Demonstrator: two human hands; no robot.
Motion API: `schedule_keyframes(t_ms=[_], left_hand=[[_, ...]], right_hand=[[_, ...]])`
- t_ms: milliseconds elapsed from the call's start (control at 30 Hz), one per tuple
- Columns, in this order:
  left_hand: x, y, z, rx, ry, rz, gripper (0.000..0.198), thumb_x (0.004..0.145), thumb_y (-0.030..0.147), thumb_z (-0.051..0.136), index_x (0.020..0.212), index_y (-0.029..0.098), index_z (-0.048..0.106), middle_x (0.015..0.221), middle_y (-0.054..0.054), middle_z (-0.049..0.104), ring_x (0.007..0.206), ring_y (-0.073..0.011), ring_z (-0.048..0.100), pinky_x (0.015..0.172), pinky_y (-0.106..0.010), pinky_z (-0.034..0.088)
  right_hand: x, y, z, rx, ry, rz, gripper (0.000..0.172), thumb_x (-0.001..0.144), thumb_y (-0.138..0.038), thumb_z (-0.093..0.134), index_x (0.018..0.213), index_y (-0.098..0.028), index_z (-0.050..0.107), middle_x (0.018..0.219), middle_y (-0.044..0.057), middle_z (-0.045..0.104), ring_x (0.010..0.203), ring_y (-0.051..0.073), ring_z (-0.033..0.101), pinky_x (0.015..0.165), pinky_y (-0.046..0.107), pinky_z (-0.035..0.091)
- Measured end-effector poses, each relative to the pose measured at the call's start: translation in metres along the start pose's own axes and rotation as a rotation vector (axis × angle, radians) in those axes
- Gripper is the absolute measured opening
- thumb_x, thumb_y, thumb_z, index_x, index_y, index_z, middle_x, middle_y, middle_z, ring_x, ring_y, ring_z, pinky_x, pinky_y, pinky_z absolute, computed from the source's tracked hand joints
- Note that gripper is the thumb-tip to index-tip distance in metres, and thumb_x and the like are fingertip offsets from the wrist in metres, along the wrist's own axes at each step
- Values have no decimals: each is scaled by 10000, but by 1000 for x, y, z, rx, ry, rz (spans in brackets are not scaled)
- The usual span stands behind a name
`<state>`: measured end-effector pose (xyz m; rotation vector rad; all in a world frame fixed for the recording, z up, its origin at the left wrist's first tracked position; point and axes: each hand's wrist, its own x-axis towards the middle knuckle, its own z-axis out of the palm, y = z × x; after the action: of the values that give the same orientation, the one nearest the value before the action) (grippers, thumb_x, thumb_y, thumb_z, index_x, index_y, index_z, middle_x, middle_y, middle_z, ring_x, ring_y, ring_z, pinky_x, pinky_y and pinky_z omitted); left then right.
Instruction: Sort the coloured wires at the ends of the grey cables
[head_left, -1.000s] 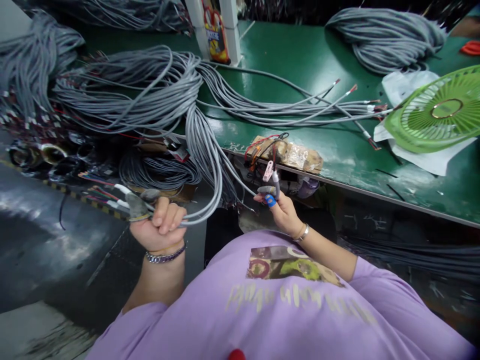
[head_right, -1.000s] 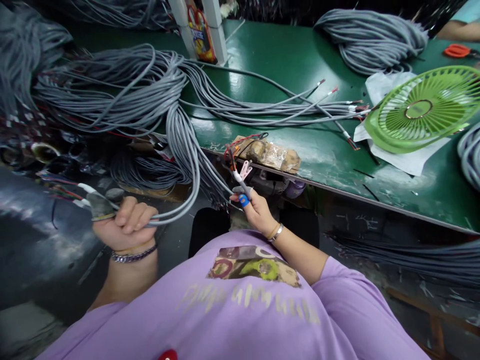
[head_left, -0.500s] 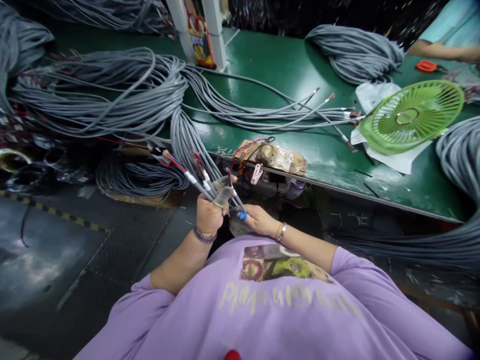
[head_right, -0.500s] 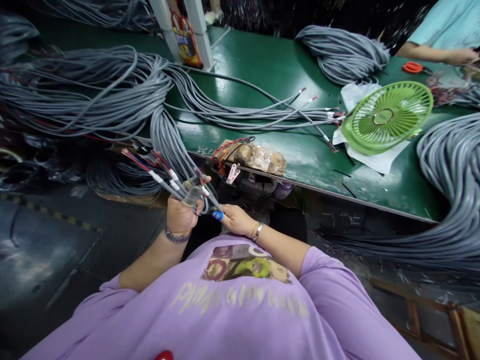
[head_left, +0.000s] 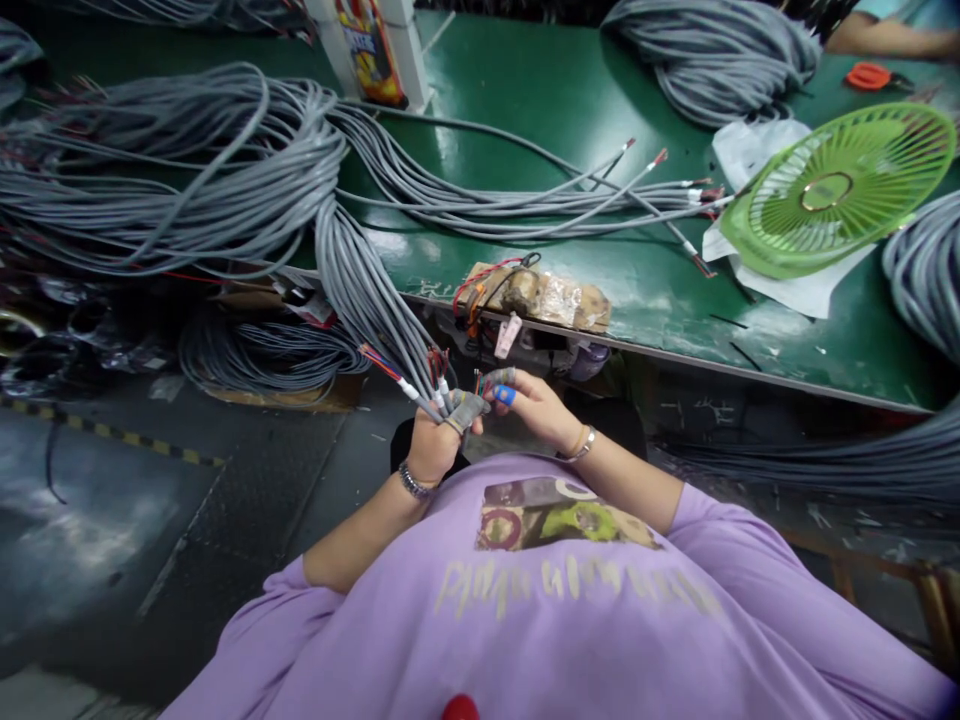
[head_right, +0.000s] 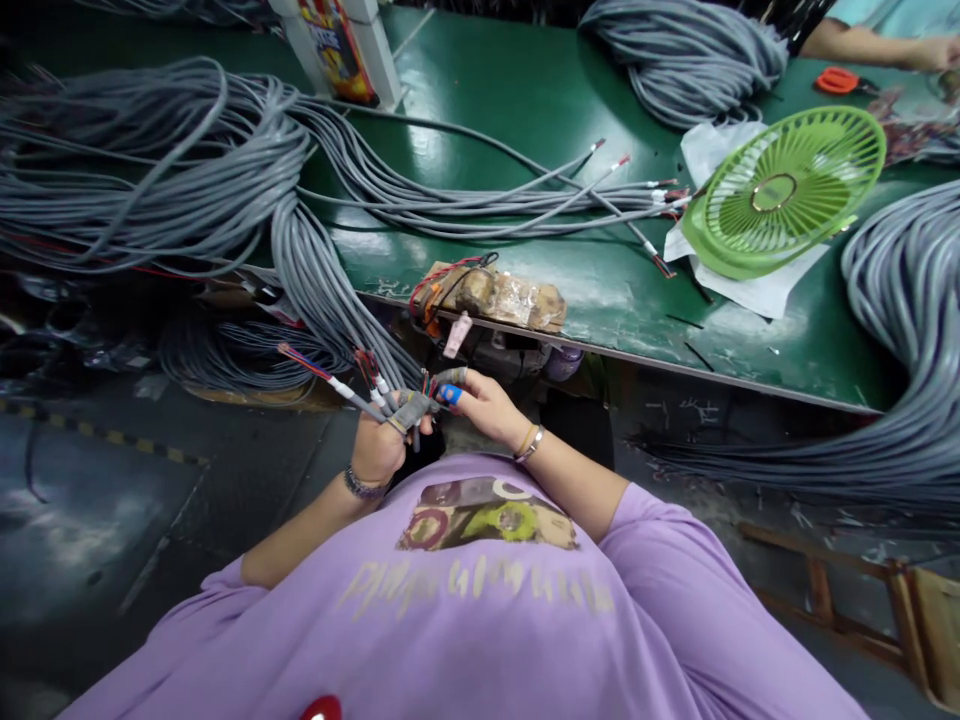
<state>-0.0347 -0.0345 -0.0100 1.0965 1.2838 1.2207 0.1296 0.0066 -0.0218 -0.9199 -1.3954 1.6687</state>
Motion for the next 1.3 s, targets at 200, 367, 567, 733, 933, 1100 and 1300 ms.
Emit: schedule_keyframes(t_ms=[200, 367, 567, 733, 933, 1100, 1300], left_hand=[[0, -1, -5, 99, -203, -38, 395, 849, 476, 645, 617, 159, 684, 523, -21, 595, 444, -75, 415, 457, -222, 318], [12, -1, -16, -29, -453, -204, 455, 821, 548, 639, 631, 138, 690, 574, -75, 660, 425, -79, 407, 435, -235, 292], [11, 4, -11, -111, -321, -246, 350, 689, 472, 771, 640, 132, 701, 546, -66, 651, 409, -82, 421, 406, -227, 250], [6, 5, 3, -120, -107, -217, 283, 632, 388, 812, 605, 139, 679, 523, -38, 645, 391, -61, 398, 405, -211, 240], [4, 1, 6, -30, -102, -135, 253, 685, 361, 783, 592, 146, 687, 521, -11, 617, 433, -62, 403, 438, -211, 287], [10, 5, 3, -75, -221, -202, 284, 705, 389, 767, 615, 136, 675, 552, -42, 657, 409, -57, 396, 415, -207, 283], [11, 6, 11, -207, 5, -216, 262, 624, 351, 809, 636, 140, 653, 549, -40, 666, 423, -83, 502, 378, -186, 270]], right_hand=[[0, -13, 7, 156, 96, 66, 420, 669, -502, 800, 792, -164, 582, 674, -31, 574, 575, 78, 505, 546, 215, 434], [0, -16, 4, 208, -35, -7, 398, 714, -497, 779, 823, -152, 612, 709, -6, 620, 595, 88, 547, 592, 240, 476], [1, -21, 2, 226, 1, 17, 435, 761, -549, 717, 937, -161, 630, 718, -15, 611, 562, 70, 520, 554, 219, 475], [-2, -19, 2, 220, 46, 93, 474, 632, -478, 832, 904, -166, 600, 779, -2, 636, 636, 91, 562, 534, 202, 472], [0, -17, 4, 125, 122, 113, 399, 667, -465, 799, 806, -160, 582, 678, -24, 587, 557, 79, 509, 507, 209, 432], [3, -20, 3, 120, 126, 91, 415, 642, -481, 812, 786, -154, 600, 674, -25, 590, 550, 70, 495, 524, 212, 432], [4, -19, 6, 100, 165, 78, 426, 671, -521, 784, 783, -165, 579, 647, -29, 574, 543, 77, 494, 501, 211, 416]])
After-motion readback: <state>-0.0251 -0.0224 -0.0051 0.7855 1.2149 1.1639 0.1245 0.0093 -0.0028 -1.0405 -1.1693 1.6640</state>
